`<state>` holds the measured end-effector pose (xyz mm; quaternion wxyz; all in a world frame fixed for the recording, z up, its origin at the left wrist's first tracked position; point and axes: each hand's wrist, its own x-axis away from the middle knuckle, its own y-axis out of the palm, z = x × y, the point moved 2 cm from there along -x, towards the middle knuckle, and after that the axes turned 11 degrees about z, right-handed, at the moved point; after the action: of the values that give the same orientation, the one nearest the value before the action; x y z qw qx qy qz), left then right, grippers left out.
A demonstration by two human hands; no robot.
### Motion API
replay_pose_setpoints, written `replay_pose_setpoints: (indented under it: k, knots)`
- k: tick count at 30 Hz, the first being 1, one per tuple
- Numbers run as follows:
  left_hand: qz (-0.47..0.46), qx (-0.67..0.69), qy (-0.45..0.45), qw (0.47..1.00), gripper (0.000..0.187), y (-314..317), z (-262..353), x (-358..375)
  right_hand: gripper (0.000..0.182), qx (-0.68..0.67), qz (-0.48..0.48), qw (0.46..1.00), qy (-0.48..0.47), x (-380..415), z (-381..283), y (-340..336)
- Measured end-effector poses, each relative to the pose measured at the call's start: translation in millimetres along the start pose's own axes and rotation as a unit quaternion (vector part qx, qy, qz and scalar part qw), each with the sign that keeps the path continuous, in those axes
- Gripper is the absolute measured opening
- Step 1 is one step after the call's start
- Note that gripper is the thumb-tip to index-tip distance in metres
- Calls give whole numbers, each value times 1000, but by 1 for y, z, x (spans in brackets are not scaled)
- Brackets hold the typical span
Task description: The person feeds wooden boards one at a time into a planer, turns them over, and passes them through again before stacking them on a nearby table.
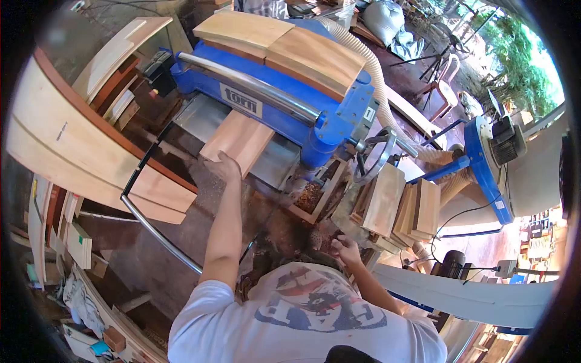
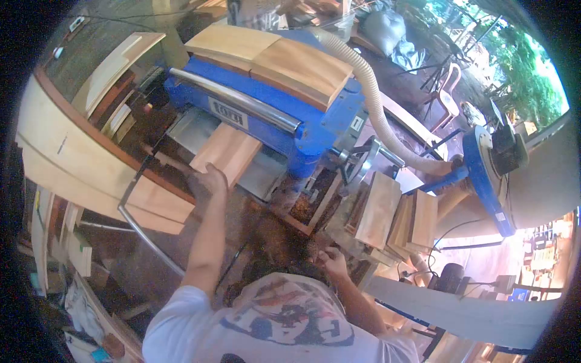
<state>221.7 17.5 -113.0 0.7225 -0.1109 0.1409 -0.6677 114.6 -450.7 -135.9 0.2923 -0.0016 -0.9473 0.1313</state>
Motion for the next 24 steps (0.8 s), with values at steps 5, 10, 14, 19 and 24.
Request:
replay_pose_setpoints:
  k: [5, 10, 14, 19, 24]
  knots:
    - [-9, -99, 39, 994, 83, 30, 8, -1, 37, 52, 79, 995, -42, -32, 48, -62]
    - [-30, -99, 28, 994, 84, 39, 16, 0, 31, 41, 100, 994, 20, -32, 31, -78]
    - [-68, -178, 2, 982, 87, 40, 42, 5, 28, 109, 108, 988, 0, -52, 27, -88]
    - [42, -225, 72, 971, 78, 57, 33, 5, 29, 124, 150, 980, -48, -76, 7, -98]
    - [-16, -455, 210, 865, 75, 84, 12, -11, 49, 112, 238, 957, -119, -75, -19, -117]
